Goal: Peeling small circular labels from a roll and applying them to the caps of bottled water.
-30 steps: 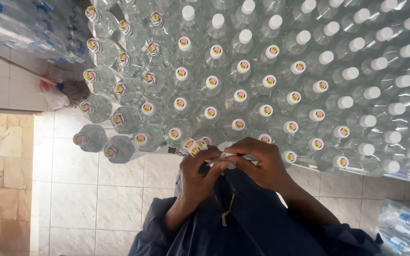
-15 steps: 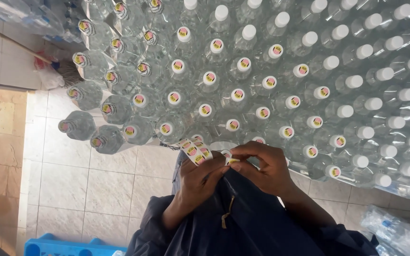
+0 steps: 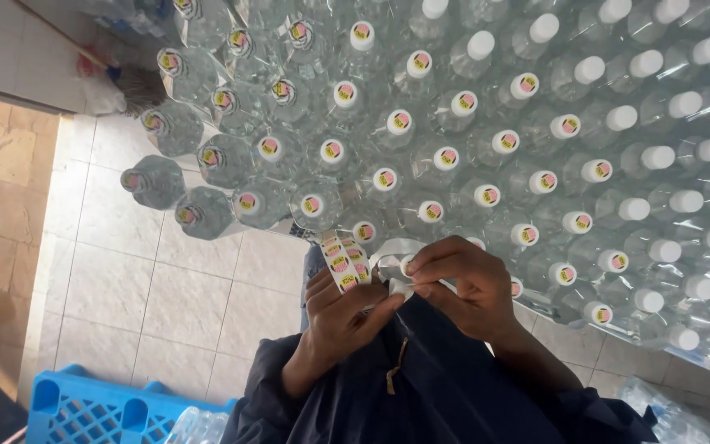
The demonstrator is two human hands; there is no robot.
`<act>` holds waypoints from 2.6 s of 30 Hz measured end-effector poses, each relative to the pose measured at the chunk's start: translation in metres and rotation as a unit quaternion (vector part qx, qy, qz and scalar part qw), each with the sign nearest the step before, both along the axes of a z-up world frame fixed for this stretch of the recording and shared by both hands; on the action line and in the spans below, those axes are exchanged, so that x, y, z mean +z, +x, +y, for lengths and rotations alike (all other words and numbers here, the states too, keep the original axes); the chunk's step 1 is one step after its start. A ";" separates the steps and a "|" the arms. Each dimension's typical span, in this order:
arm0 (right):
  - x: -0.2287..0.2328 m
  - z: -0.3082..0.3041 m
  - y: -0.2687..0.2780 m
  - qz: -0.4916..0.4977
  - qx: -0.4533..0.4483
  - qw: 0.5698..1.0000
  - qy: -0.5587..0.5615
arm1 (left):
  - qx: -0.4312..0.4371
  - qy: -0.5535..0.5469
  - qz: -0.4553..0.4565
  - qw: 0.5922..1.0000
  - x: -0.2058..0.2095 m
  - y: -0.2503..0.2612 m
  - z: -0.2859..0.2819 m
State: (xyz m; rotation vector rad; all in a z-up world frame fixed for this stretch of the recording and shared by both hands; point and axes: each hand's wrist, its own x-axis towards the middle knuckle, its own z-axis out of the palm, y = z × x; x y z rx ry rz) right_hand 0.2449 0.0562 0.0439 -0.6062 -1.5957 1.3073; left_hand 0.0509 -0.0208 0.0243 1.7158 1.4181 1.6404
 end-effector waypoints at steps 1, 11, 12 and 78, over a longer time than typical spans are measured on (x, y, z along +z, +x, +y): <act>0.003 0.002 0.001 -0.004 -0.003 1.000 0.006 | -0.003 0.006 -0.004 1.000 0.002 -0.006 -0.002; 0.023 0.144 -0.037 -0.269 -0.149 0.950 0.059 | -0.346 -0.036 -0.057 0.936 0.020 -0.091 -0.003; 0.016 0.164 -0.039 -0.322 -0.174 0.928 0.067 | -0.372 -0.042 -0.077 0.924 0.014 -0.097 -0.007; -0.031 0.235 0.012 -0.449 -0.243 0.860 -0.002 | -0.377 -0.064 0.015 0.924 -0.012 -0.179 0.038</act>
